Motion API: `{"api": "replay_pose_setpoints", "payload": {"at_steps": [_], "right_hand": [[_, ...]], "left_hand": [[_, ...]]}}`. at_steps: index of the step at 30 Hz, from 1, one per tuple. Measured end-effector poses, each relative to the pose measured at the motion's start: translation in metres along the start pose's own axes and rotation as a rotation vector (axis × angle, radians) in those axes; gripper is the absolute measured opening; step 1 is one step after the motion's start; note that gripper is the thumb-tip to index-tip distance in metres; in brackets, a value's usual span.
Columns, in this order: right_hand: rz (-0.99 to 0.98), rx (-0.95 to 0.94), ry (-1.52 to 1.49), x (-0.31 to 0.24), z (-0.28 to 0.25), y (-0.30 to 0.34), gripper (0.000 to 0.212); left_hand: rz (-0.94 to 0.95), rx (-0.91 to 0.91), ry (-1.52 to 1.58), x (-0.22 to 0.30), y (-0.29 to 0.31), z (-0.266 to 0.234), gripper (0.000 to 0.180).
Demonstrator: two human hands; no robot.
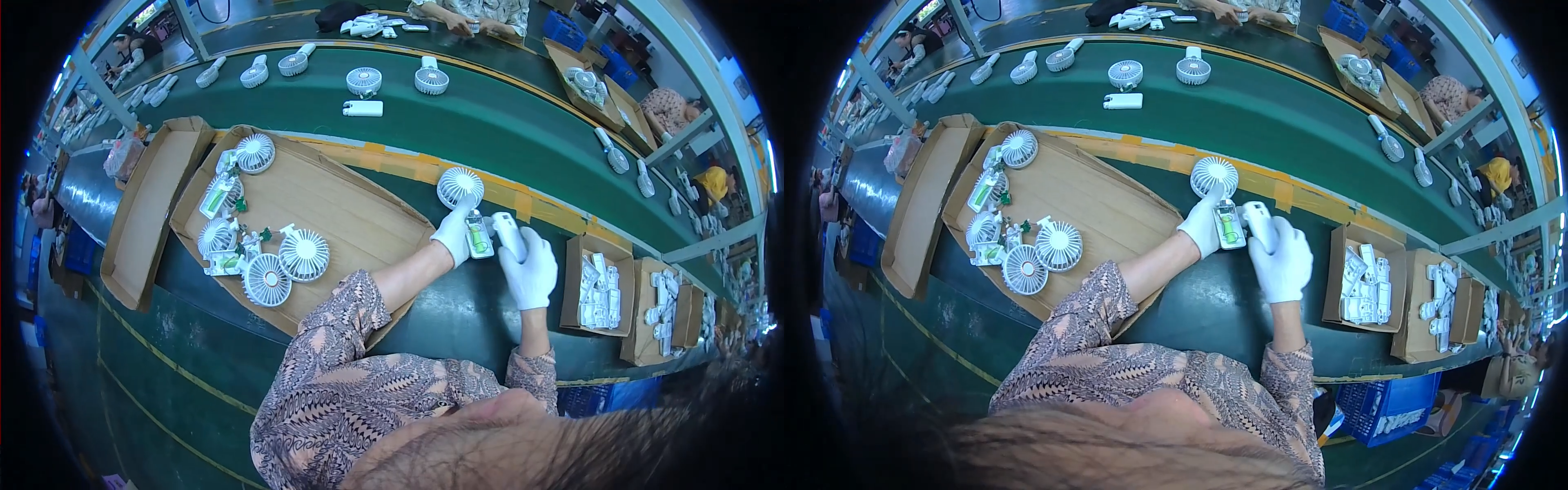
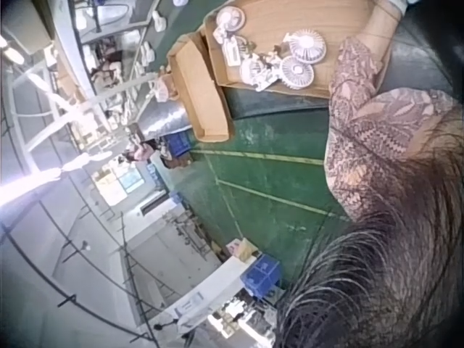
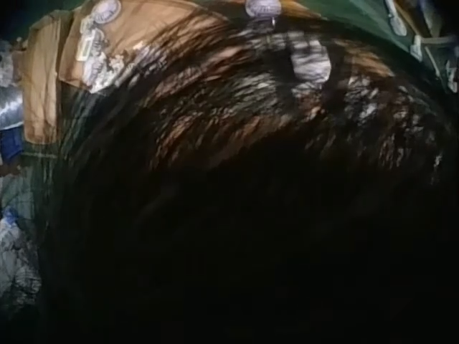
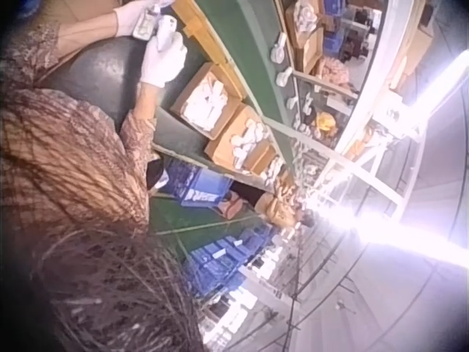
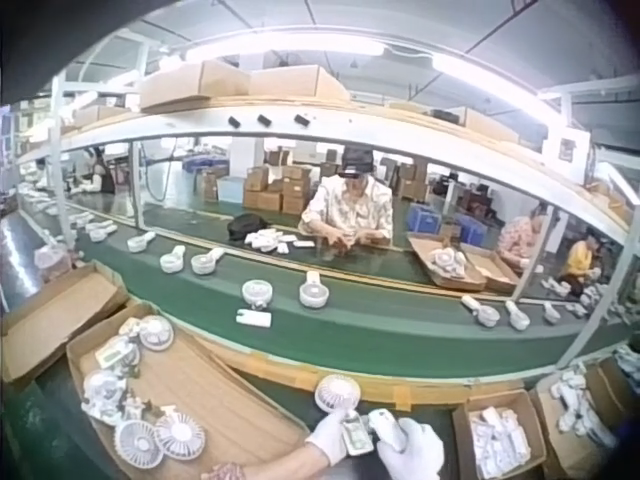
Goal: The person assembles portable electric fans by connecting internal wiring and batteries to the fan heads, fitting handle casings onto the assemblies by hand, and placing components and fans into cardboard boxes.
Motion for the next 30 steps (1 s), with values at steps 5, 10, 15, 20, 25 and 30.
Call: {"api": "replay_pose_setpoints", "payload": {"at_steps": [5, 10, 15, 20, 25, 30], "right_hand": [[-0.077, 0.02, 0.035, -0.034, 0.018, -0.002, 0.039], [-0.065, -0.025, 0.177, -0.041, 0.032, -0.008, 0.038], [-0.034, -0.063, 0.223, -0.04, 0.037, -0.008, 0.036], [-0.192, 0.036, 0.14, -0.041, 0.034, -0.004, 0.03], [-0.229, 0.057, 0.003, -0.028, 0.041, 0.001, 0.032], [0.226, -0.093, -0.845, 0.044, 0.051, -0.006, 0.02]], "left_hand": [[0.03, -0.077, 0.078, -0.002, -0.004, 0.006, 0.043], [0.093, -0.031, 0.05, 0.001, 0.002, 0.01, 0.045], [0.079, -0.012, 0.005, -0.001, 0.001, 0.008, 0.046], [0.12, -0.041, -0.194, -0.005, 0.002, 0.005, 0.027], [0.179, -0.056, -0.262, 0.004, 0.009, 0.007, 0.022], [0.244, -0.135, -0.4, 0.006, 0.017, 0.034, 0.024]]}}
Point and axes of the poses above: each hand's wrist, its own y-axis away from the middle knuckle, its own z-axis out of the palm, x = y × z, the point moved 6 cm from there along -y, towards the middle knuckle, and after that the axes turned 8 degrees about -x, right-handed, at the moved point
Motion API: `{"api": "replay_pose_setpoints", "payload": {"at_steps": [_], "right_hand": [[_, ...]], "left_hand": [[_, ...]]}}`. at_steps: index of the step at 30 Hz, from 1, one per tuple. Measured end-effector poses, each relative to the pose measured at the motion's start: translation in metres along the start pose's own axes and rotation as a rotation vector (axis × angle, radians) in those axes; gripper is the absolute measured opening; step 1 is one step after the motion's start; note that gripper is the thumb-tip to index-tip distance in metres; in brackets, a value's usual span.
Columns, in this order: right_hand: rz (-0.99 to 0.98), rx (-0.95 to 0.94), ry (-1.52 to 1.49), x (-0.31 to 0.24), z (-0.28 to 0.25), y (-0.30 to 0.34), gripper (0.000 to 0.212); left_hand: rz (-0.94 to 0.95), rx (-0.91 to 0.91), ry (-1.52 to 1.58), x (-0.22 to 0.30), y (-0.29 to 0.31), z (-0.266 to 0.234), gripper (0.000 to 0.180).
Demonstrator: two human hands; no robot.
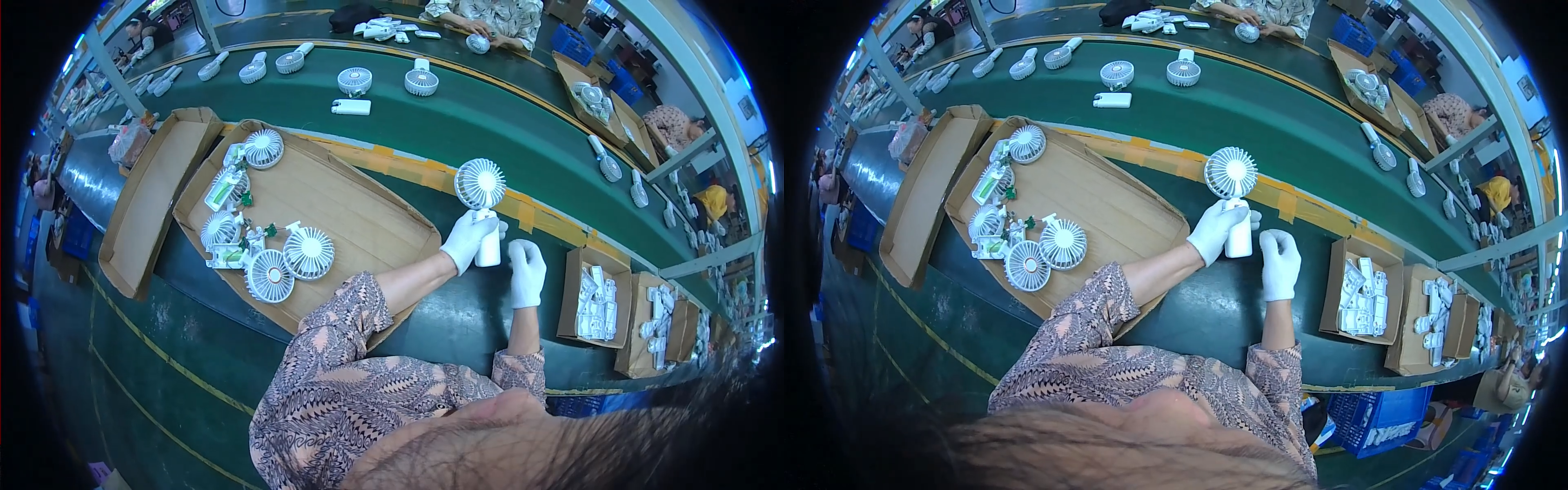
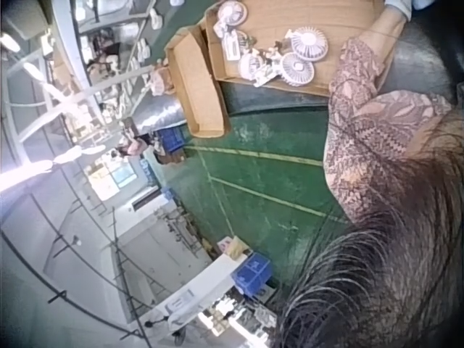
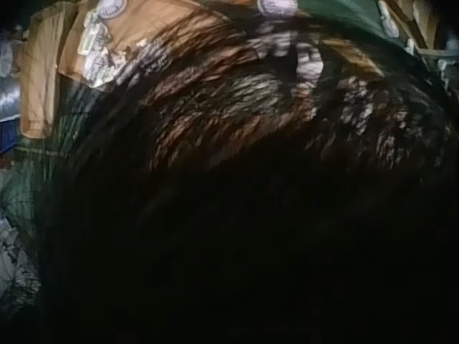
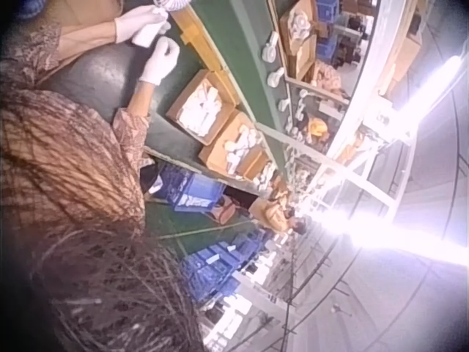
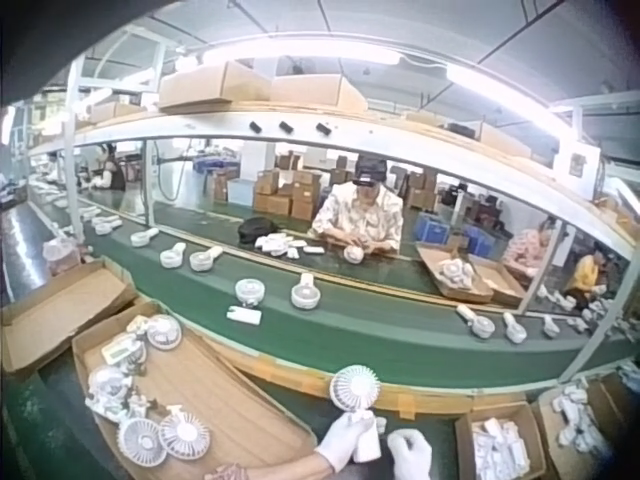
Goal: The person assembles portable electric fans by connecting internal wiring and batteries to the fan heads, fitting handle casings onto the assemblies by hand, and placing components and fans into cardboard boxes.
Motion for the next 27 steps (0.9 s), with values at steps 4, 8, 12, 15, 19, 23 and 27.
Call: {"api": "replay_pose_setpoints", "payload": {"at_steps": [4, 8, 12, 15, 19, 23, 27], "right_hand": [[0.176, -0.387, -0.598, 0.027, 0.032, 0.003, 0.03], [0.15, -0.427, -0.666, 0.021, 0.044, 0.006, 0.034], [0.127, -0.401, -0.662, 0.02, 0.044, 0.007, 0.034], [0.123, -0.383, -0.659, 0.022, 0.045, 0.007, 0.034], [0.108, -0.37, -0.675, 0.019, 0.047, 0.007, 0.033], [0.089, -0.401, -0.709, 0.023, 0.047, 0.006, 0.036], [0.074, -0.443, -0.665, 0.028, 0.048, 0.005, 0.039]], "left_hand": [[0.02, -0.106, -0.181, 0.002, 0.002, 0.007, 0.031], [0.037, -0.129, -0.326, 0.003, 0.003, 0.01, 0.033], [0.044, -0.107, -0.459, 0.004, 0.003, 0.01, 0.033], [0.081, -0.1, -0.521, 0.005, 0.002, 0.011, 0.034], [0.073, -0.113, -0.49, 0.008, 0.005, 0.013, 0.035], [0.127, -0.154, -0.359, 0.01, 0.007, 0.016, 0.036], [0.132, -0.148, -0.318, 0.009, 0.007, 0.015, 0.035]]}}
Point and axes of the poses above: each hand's wrist, its own y-axis away from the middle knuckle, its own z-axis out of the palm, x = y × z, the point moved 6 cm from there along -y, towards the middle knuckle, and after that the axes turned 8 degrees about -x, right-handed, at the moved point
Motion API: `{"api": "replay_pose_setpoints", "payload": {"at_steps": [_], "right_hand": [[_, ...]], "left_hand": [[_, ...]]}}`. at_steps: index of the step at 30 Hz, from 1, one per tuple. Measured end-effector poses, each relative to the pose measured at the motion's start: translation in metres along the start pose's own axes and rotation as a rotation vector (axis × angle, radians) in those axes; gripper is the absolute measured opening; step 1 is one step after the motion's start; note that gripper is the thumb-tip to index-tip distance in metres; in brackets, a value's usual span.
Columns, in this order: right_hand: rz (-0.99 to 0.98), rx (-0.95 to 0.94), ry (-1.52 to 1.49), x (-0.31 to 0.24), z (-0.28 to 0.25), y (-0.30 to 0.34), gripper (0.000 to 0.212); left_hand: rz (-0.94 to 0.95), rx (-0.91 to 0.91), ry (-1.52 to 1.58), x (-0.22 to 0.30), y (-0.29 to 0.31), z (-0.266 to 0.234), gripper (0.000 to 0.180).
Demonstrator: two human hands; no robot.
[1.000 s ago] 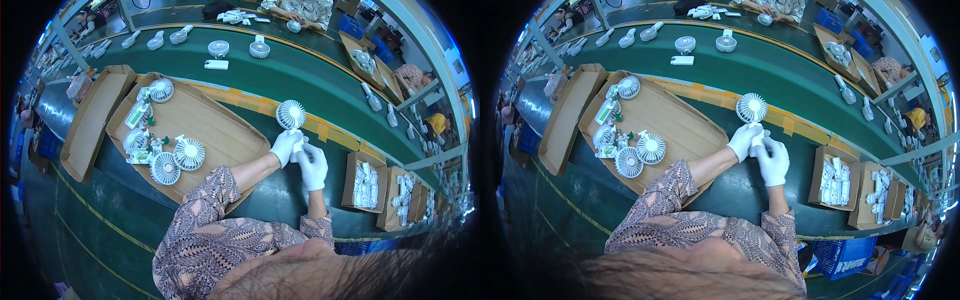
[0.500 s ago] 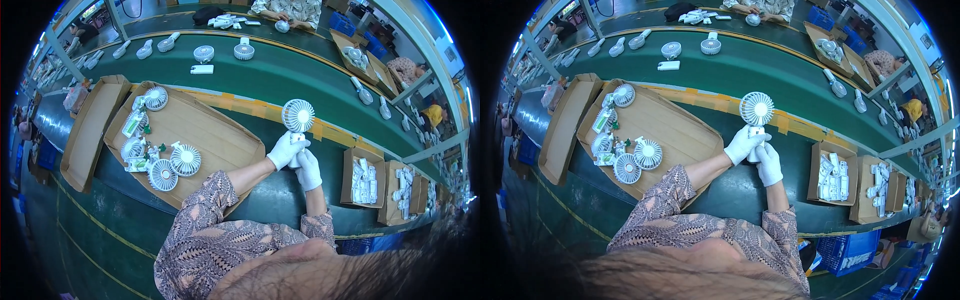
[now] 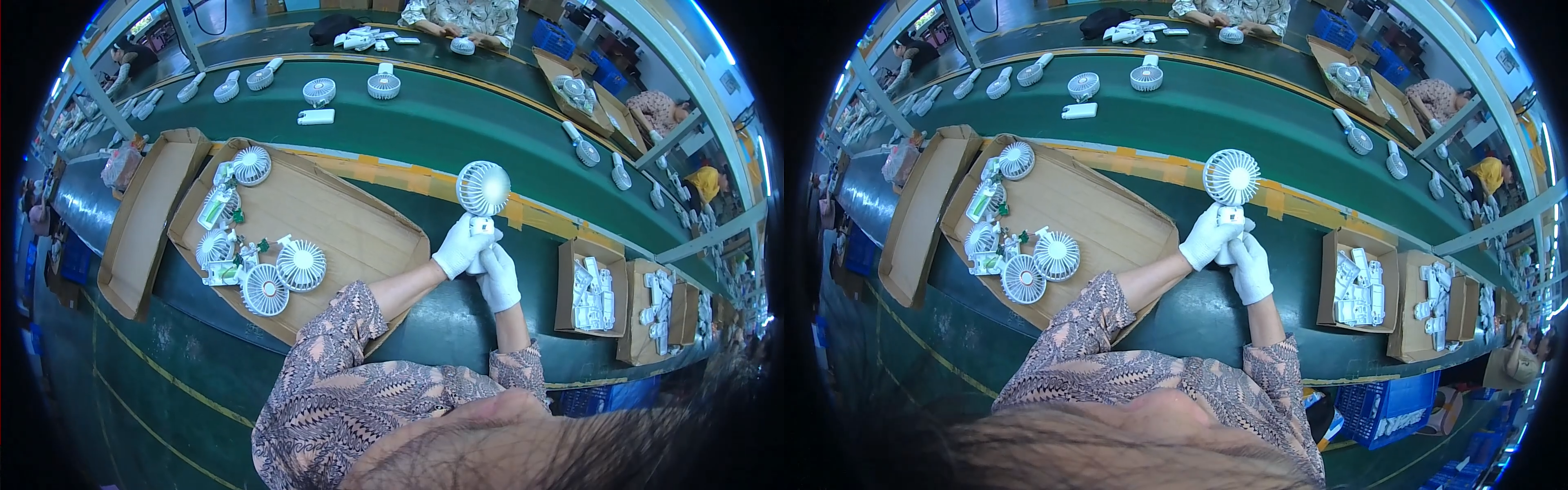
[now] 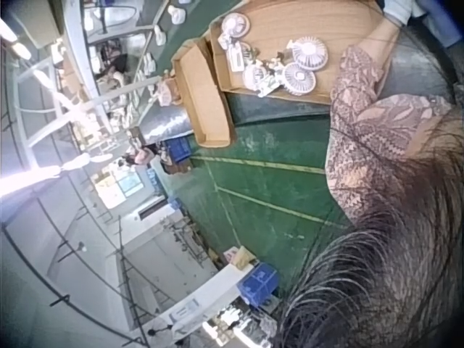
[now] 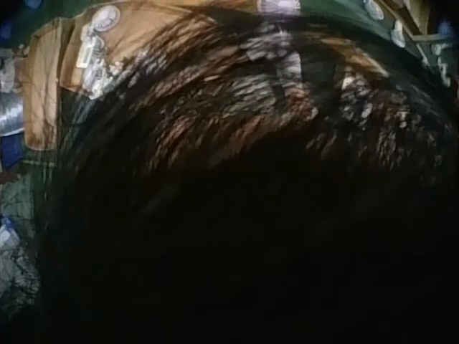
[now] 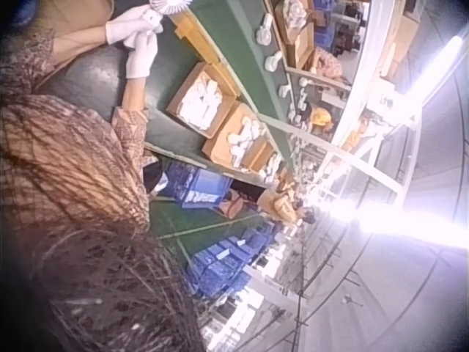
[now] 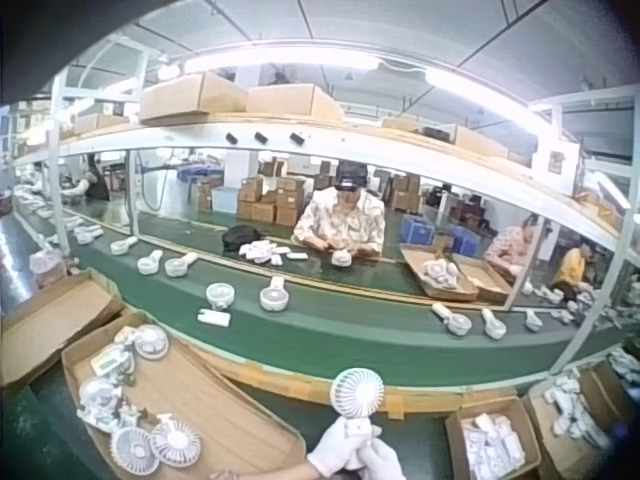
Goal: The person assembles portable electric fans by connecting internal wiring and batteries to the fan heads, fitting handle casings onto the assemblies by hand, and placing components and fans into cardboard boxes.
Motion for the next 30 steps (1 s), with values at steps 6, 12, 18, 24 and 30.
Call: {"api": "replay_pose_setpoints", "payload": {"at_steps": [6, 12, 18, 24, 30], "right_hand": [[-0.008, 0.021, -0.011, 0.0, 0.0, 0.0, 0.038], [0.062, 0.102, 0.433, -0.005, -0.02, -0.004, 0.033], [-0.057, 0.059, 0.023, -0.067, -0.015, 0.021, 0.085], [0.126, 0.091, 0.042, -0.046, -0.024, 0.013, 0.046], [0.128, 0.216, 0.039, -0.047, -0.049, -0.048, 0.04]], "left_hand": [[0.017, 0.024, -0.078, -0.004, -0.001, -0.003, 0.035], [0.189, 0.127, -0.363, 0.003, 0.0, -0.014, 0.032], [0.806, 0.226, -1.438, 0.089, 0.025, 0.036, 0.016], [0.701, 0.132, -1.733, 0.084, 0.02, 0.033, 0.016], [0.787, 0.325, -1.428, 0.116, 0.026, 0.024, 0.022]]}}
Point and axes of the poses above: each hand's wrist, its own y-axis away from the middle knuckle, its own z-axis out of the palm, x = y × z, the point moved 6 cm from there along -y, towards the middle knuckle, and after that the axes turned 8 degrees about -x, right-handed, at the moved point
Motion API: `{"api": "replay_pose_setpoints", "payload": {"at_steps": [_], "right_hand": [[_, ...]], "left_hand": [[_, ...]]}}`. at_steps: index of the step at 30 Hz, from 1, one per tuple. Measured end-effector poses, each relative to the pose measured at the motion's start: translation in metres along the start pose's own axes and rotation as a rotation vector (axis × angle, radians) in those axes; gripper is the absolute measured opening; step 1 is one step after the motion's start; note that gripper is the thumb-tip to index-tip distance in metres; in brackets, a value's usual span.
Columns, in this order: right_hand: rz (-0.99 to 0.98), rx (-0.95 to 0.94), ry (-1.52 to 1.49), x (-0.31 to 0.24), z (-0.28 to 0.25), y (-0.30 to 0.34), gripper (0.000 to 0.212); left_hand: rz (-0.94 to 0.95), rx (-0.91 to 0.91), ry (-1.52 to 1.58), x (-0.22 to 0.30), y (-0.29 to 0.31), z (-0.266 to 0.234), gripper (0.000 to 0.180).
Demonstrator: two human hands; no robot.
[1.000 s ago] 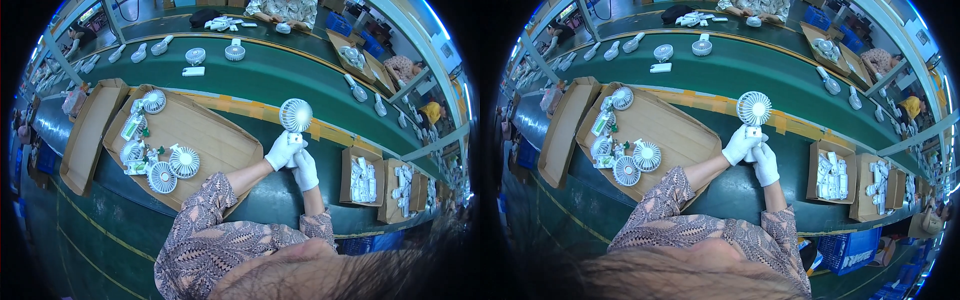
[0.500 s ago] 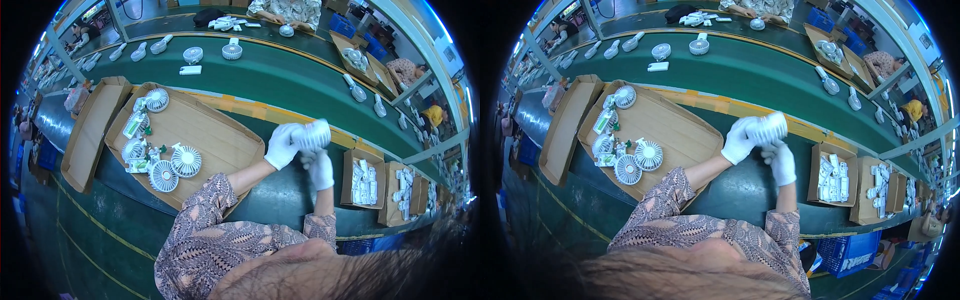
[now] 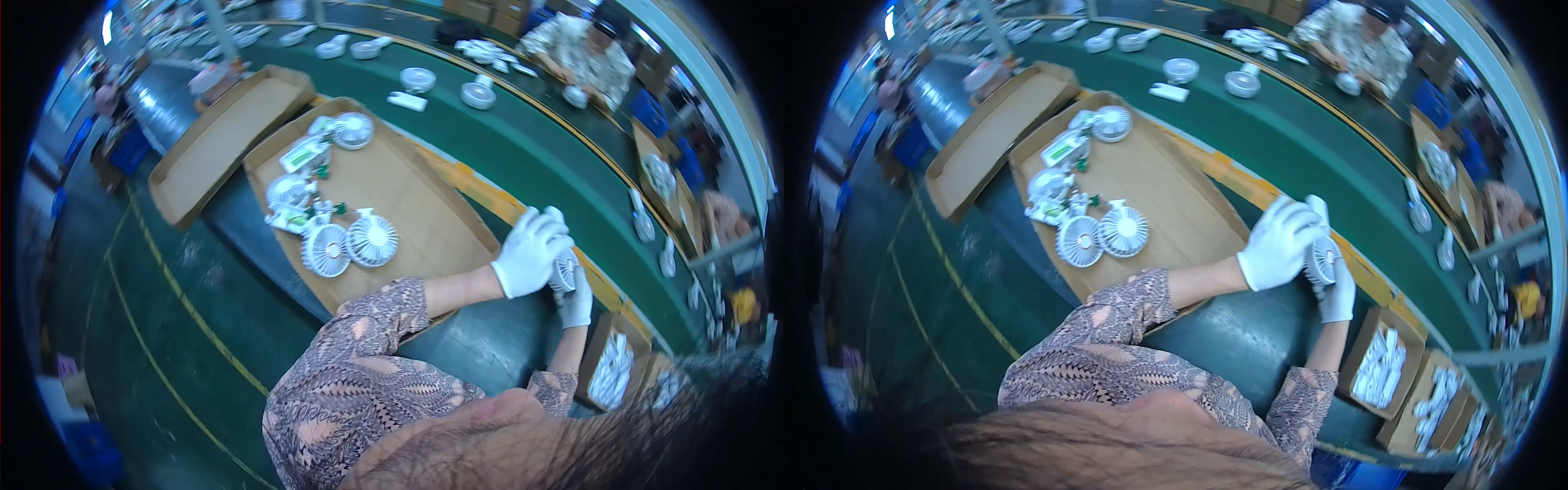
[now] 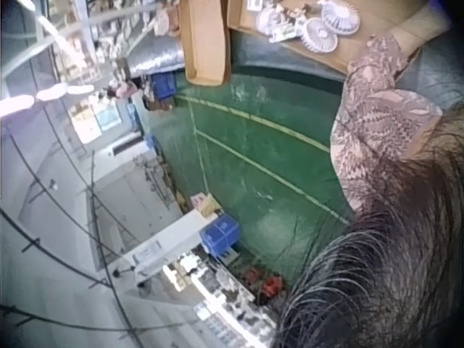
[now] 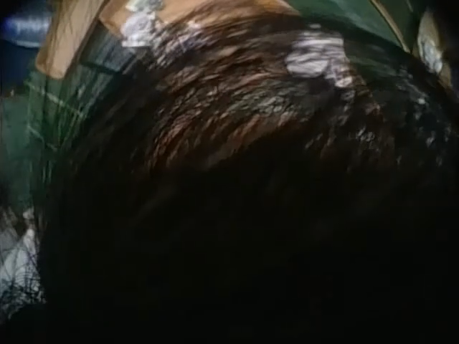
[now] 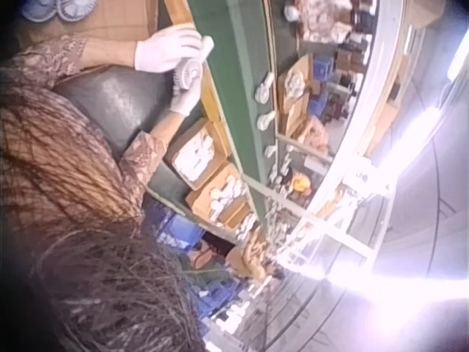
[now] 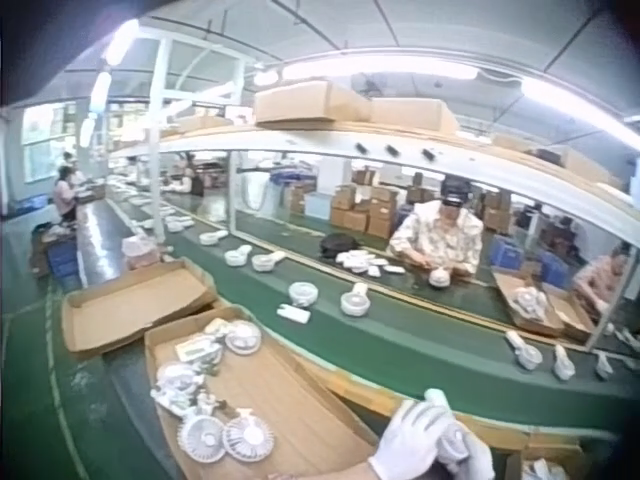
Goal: The person assembles portable electric fans by connecting internal wiring and batteries to the fan heads, fitting handle casings onto the assemblies by hand, and placing components and fans into cardboard boxes.
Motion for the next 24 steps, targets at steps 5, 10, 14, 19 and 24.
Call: {"api": "replay_pose_setpoints", "payload": {"at_steps": [5, 10, 14, 19, 24], "right_hand": [[0.009, -0.031, 0.132, -0.008, -0.034, -0.109, 0.037], [-0.326, -0.099, 0.823, -0.054, 0.037, -0.177, 0.052], [-0.459, -0.591, 1.035, -0.035, 0.251, -0.071, 0.051], [-0.919, -1.305, 1.569, 0.053, 0.386, 0.057, 0.074], [-0.746, -1.251, 1.588, 0.094, 0.375, 0.046, 0.078]], "left_hand": [[-0.027, 0.076, 0.055, 0.0, -0.007, -0.021, 0.029], [0.098, 0.234, 0.199, 0.019, -0.007, -0.045, 0.029], [0.239, 0.172, 0.407, 0.059, -0.009, -0.074, 0.025], [0.354, 0.252, 0.304, 0.08, -0.003, -0.094, 0.021], [0.284, 0.227, 0.44, 0.077, -0.012, -0.095, 0.024]]}}
Point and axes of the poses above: each hand's wrist, its own y-axis away from the middle knuckle, its own z-axis out of the palm, x = y × z, the point moved 6 cm from there along -y, towards the middle knuckle, and after that the axes turned 8 degrees about -x, right-handed, at the moved point
